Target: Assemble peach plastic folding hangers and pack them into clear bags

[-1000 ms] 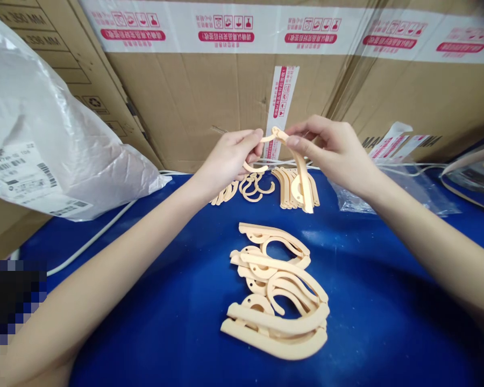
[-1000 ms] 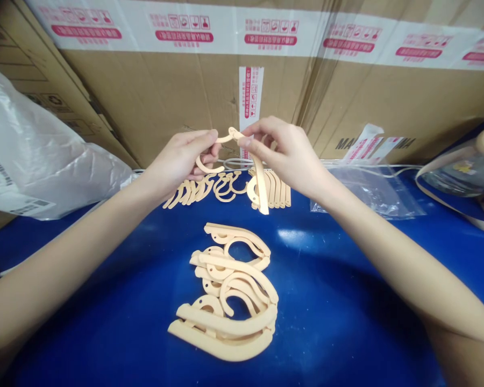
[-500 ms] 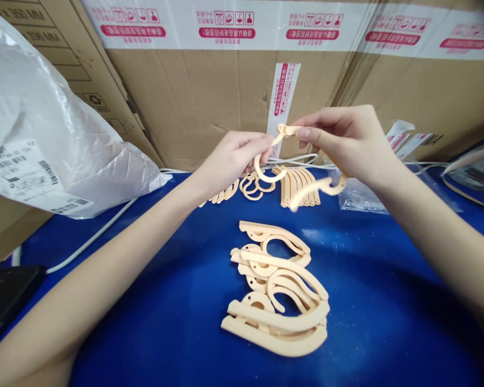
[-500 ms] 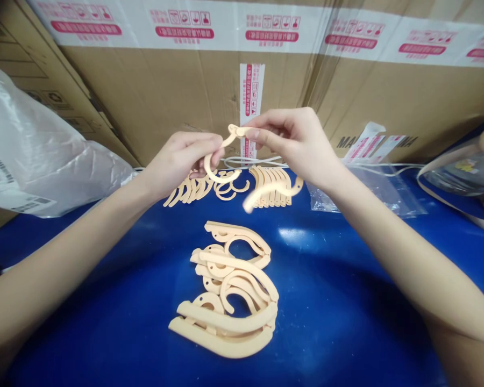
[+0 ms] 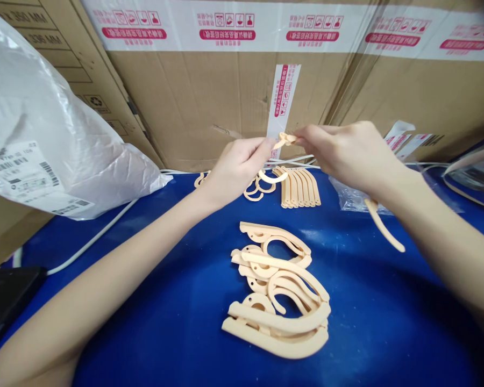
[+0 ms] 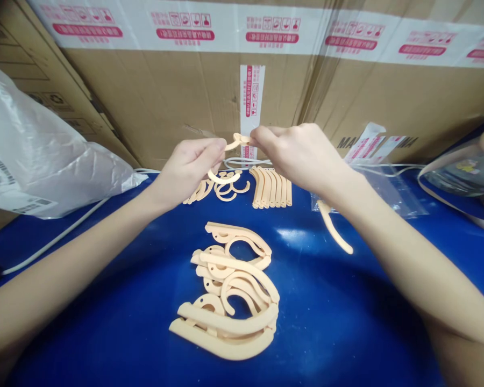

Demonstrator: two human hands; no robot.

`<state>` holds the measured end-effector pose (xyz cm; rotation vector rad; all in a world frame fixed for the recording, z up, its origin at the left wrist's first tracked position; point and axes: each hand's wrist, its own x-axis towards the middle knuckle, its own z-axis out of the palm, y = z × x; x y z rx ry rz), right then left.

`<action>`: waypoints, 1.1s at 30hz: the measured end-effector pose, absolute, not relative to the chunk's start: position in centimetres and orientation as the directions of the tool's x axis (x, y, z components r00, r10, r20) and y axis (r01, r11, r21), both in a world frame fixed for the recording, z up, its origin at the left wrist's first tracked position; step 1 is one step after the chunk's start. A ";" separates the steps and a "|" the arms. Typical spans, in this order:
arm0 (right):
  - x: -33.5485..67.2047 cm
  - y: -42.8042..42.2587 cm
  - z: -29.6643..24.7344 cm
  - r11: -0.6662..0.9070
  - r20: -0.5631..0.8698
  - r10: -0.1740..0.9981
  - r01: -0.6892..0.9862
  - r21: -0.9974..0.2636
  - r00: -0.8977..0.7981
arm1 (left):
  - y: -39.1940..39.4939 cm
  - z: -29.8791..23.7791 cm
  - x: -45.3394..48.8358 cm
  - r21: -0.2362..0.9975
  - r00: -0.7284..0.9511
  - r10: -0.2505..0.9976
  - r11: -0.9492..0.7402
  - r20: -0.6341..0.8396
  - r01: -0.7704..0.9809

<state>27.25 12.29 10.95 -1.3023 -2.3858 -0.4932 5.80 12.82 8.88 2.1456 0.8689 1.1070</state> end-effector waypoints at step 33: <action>28.5 14.5 10.4 0.452 0.666 0.680 0.890 -0.050 -0.307 | 15.1 9.9 5.5 0.987 0.367 0.927 0.126 -0.081 -0.100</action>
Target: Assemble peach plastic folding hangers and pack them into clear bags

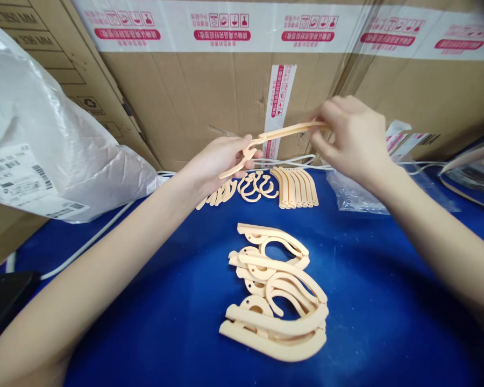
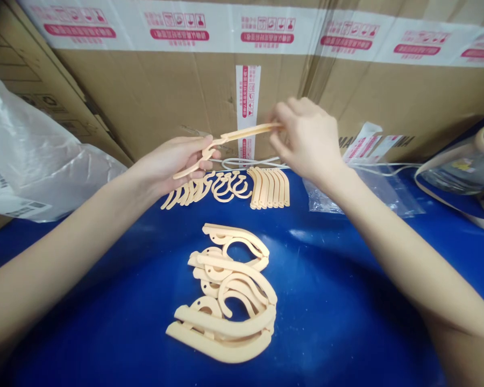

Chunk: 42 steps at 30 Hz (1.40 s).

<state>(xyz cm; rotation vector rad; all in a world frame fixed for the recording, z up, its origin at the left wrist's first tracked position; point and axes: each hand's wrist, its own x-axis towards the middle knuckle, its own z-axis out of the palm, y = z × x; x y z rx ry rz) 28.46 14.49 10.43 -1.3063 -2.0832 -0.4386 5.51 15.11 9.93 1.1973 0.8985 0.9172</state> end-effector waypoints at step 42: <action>32.5 12.7 2.6 0.726 0.531 0.315 0.560 0.399 -0.787 | 11.0 8.1 2.9 0.422 0.694 0.688 -0.576 -0.214 0.701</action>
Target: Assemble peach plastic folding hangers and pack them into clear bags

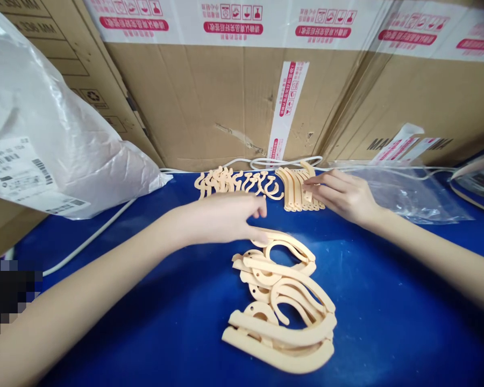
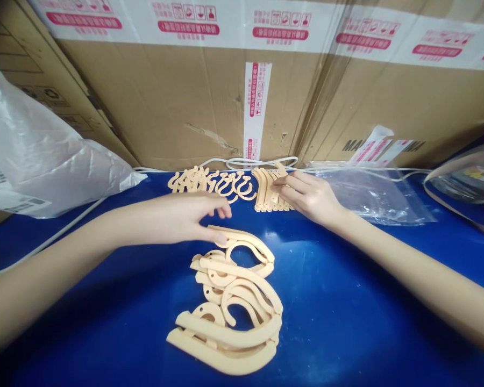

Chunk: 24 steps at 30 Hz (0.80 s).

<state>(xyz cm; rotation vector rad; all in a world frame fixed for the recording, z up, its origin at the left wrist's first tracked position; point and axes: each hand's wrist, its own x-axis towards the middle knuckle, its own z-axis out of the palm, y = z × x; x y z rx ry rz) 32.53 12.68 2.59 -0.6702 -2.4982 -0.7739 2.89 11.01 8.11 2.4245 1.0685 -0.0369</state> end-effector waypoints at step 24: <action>32.9 12.9 1.0 0.741 0.400 0.648 0.658 -0.136 -0.648 | 13.0 5.8 2.8 0.732 0.681 0.647 -0.271 -0.343 0.625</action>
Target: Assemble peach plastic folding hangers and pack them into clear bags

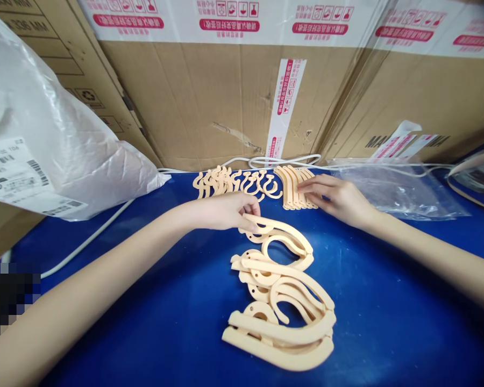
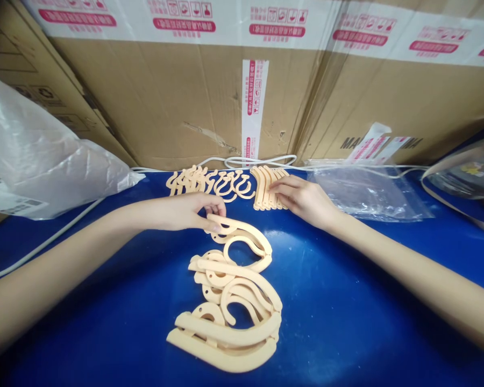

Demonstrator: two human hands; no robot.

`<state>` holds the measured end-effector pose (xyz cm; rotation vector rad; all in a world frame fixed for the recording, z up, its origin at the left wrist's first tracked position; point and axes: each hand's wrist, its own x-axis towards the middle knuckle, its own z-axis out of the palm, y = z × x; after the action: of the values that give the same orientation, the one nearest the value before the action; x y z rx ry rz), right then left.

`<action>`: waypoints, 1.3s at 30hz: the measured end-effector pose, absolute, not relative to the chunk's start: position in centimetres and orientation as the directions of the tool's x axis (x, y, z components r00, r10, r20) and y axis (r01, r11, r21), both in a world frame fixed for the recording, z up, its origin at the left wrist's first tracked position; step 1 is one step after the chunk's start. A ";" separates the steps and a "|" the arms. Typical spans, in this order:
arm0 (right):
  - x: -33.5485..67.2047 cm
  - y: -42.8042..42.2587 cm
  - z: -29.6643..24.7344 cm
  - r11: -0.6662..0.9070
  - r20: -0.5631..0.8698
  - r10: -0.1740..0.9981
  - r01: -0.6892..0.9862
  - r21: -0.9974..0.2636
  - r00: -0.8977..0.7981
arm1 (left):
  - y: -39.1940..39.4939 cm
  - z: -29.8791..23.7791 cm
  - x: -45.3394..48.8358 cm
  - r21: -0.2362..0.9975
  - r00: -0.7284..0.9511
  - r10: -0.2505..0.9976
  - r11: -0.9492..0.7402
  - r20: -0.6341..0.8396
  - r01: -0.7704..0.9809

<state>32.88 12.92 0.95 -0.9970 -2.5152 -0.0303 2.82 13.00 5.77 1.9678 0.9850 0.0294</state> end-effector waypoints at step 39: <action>30.0 12.4 8.8 0.156 0.000 0.919 0.366 -0.918 -0.394 | 20.0 6.1 -1.7 0.459 0.286 0.958 -0.252 -0.005 0.852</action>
<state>30.01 12.35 8.76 -1.2206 -1.8503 1.2147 -1.67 20.05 6.12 2.1875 1.6323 0.3915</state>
